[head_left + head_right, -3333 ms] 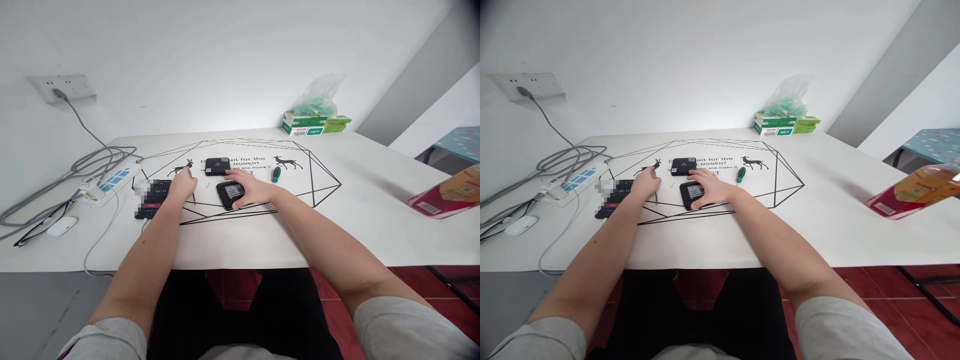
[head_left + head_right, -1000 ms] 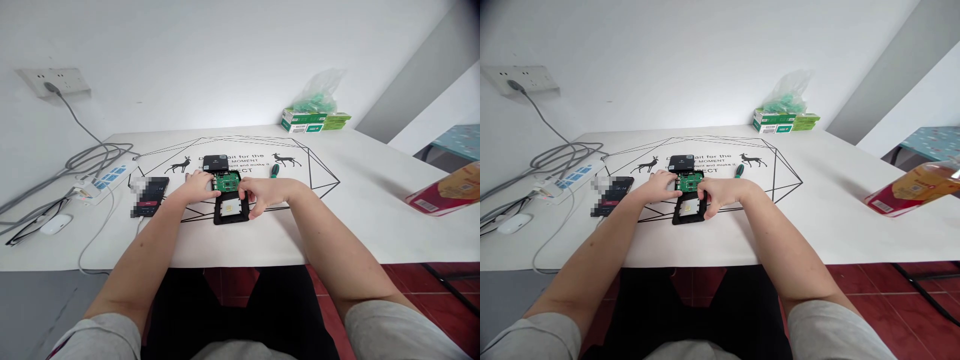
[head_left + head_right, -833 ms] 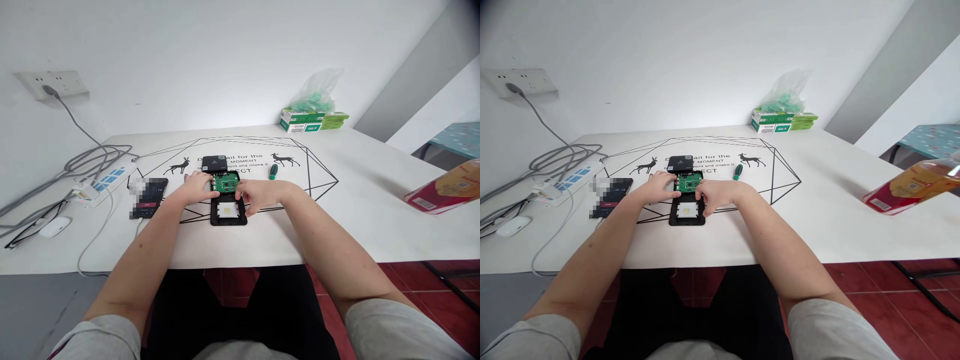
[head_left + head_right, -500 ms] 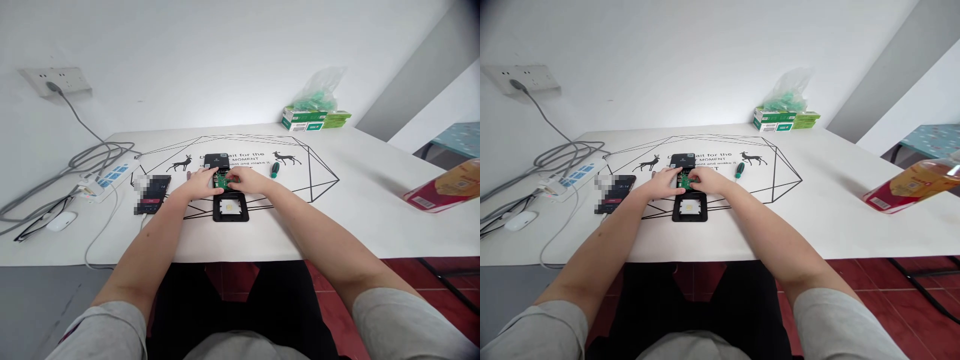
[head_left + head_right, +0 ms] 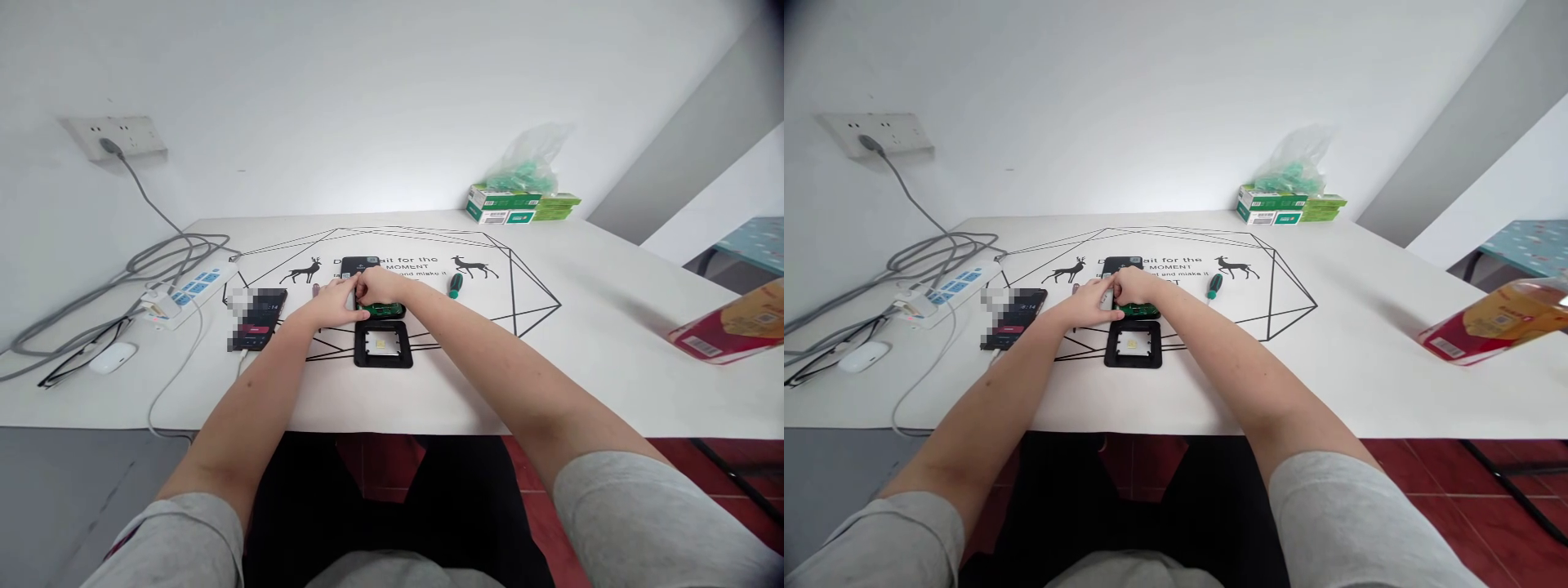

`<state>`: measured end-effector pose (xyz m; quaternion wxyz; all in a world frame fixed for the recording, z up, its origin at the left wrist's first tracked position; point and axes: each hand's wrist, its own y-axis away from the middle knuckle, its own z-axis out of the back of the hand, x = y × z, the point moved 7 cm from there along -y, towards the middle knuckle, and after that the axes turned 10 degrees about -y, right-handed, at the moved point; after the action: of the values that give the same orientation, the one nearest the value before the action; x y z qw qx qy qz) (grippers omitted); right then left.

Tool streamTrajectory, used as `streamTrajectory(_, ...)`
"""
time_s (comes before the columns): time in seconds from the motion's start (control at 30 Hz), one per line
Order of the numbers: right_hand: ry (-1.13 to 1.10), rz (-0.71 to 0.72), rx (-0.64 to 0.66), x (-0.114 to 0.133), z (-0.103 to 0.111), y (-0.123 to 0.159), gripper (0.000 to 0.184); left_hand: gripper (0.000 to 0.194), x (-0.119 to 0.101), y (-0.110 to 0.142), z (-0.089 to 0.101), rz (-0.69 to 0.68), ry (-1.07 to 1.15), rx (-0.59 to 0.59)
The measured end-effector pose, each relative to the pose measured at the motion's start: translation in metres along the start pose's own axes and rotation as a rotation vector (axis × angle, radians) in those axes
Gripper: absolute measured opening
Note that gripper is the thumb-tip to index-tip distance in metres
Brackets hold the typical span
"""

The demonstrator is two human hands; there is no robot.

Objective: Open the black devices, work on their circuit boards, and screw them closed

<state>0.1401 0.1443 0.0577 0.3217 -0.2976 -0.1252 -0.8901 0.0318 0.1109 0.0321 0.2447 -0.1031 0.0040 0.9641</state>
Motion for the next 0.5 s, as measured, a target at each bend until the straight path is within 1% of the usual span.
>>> streamTrajectory(0.1, -0.024, 0.0, 0.011, 0.0, 0.001, -0.003, 0.02, 0.108, 0.001, 0.0, -0.001, 0.03, -0.007, 0.007)
streamTrajectory(0.23, -0.104, -0.008, 0.014, -0.004, 0.006, -0.006, 0.012, 0.117, -0.002, 0.002, 0.0, 0.063, -0.007, 0.02)
streamTrajectory(0.33, -0.189, -0.01, 0.013, -0.006, 0.013, -0.004, 0.008, 0.114, -0.005, 0.003, 0.005, 0.08, 0.008, -0.037)
streamTrajectory(0.37, -0.216, -0.007, 0.013, -0.007, 0.015, -0.001, 0.005, 0.108, -0.006, 0.003, 0.008, 0.083, 0.021, -0.074)
streamTrajectory(0.4, -0.247, -0.001, 0.013, -0.007, 0.017, 0.002, 0.004, 0.097, -0.008, 0.003, 0.011, 0.073, 0.038, -0.111)
streamTrajectory(0.5, -0.371, 0.027, -0.029, -0.007, 0.024, 0.018, 0.01, 0.054, -0.013, 0.002, 0.016, 0.018, 0.062, -0.191)
